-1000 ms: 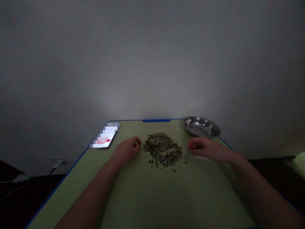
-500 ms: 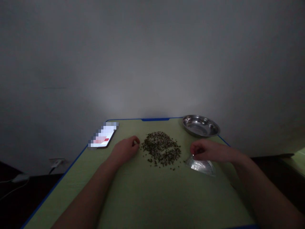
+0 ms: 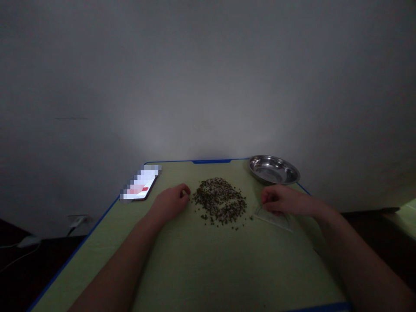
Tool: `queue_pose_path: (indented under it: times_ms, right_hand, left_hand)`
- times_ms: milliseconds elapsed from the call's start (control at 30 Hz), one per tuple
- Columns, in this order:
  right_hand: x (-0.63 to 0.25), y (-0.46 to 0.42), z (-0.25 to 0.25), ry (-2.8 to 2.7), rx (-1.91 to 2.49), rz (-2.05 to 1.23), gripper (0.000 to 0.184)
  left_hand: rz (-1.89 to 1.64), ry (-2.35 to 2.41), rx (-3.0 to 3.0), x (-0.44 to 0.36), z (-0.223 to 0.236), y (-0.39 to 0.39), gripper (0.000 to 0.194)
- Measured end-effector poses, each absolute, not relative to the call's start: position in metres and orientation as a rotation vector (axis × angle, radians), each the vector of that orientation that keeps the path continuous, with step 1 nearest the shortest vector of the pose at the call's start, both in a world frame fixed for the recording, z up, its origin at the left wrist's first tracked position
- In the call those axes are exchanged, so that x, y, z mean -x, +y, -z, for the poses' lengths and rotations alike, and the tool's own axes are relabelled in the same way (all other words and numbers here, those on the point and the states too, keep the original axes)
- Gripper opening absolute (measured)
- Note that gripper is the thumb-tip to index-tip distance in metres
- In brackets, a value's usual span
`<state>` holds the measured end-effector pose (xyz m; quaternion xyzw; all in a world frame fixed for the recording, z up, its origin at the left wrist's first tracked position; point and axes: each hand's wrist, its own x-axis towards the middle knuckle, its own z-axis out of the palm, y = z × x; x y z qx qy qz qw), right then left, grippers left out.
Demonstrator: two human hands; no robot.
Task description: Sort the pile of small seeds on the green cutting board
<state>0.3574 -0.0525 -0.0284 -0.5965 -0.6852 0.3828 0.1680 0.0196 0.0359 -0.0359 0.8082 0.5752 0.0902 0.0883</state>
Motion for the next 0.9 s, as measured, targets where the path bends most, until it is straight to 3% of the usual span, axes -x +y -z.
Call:
queue_pose_path:
  times_ms: [900]
  right_hand:
    - [-0.350,-0.054,0.028,-1.994,1.697,-1.071,0.011]
  left_hand:
    - [-0.262,1.707,-2.429,-0.021,0.034,0.033,0.030]
